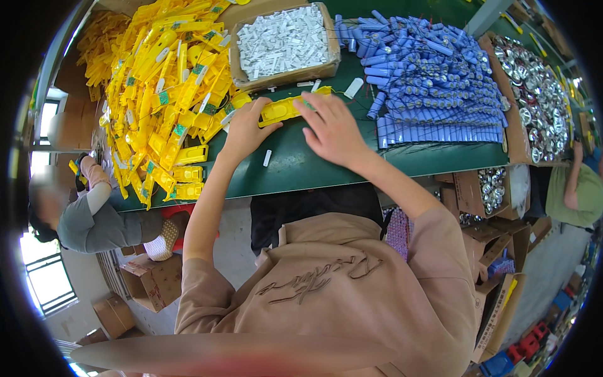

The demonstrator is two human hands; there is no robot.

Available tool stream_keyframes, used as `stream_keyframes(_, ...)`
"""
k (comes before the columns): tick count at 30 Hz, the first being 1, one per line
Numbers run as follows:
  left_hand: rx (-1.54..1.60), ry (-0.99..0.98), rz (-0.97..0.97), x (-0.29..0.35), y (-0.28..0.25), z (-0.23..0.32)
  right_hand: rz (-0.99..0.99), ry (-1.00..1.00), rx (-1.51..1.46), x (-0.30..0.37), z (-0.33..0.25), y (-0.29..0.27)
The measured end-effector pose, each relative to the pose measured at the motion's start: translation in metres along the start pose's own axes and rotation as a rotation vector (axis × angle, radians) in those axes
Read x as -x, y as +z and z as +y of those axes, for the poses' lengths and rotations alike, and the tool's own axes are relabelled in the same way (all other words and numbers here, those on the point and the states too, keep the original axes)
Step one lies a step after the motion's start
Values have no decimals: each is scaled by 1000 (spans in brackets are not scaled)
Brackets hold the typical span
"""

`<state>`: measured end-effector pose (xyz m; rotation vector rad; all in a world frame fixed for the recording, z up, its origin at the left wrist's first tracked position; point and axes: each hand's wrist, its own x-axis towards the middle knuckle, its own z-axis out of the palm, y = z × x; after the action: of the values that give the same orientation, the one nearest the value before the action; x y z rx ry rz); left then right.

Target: Assembling electronic components into yellow plastic housings by inserting batteries and internal circuits.

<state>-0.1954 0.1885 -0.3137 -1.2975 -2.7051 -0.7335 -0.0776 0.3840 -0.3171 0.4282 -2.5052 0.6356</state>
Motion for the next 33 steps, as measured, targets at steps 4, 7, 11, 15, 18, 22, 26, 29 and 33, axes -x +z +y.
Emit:
stream_keyframes(4, -77, 29, 52, 17, -37, 4, -166, -52, 49, -31, 22, 3)
stream_keyframes(7, 147, -20, 9, 28, -59, -1, -255, -69, -73, -48, 18, 11)
stream_keyframes(11, 532, -258, 106, 28, -75, -17, -189, 41, -228, -56, 3, 22)
stream_keyframes(15, 1339, -204, 116, 7, -49, -21, -122, 207, -383, -59, 0, 38)
stream_keyframes(18, 1384, -299, 165, -15, -40, -25, -96, 293, -589, -61, 2, 46)
stream_keyframes(22, 1489, -232, 342, -39, -51, -38, -252, 478, -1261, -58, 21, 45)
stream_keyframes(26, 1489, -144, 584, -65, -70, -26, -570, 538, -1549, -58, 19, 29)
stream_keyframes(29, 1468, -88, 599, -65, -76, -31, -582, 560, -1622, -56, 10, 10)
stream_keyframes(33, 1400, -188, 622, -55, -79, -34, -317, 590, -1411, -61, 0, -30)
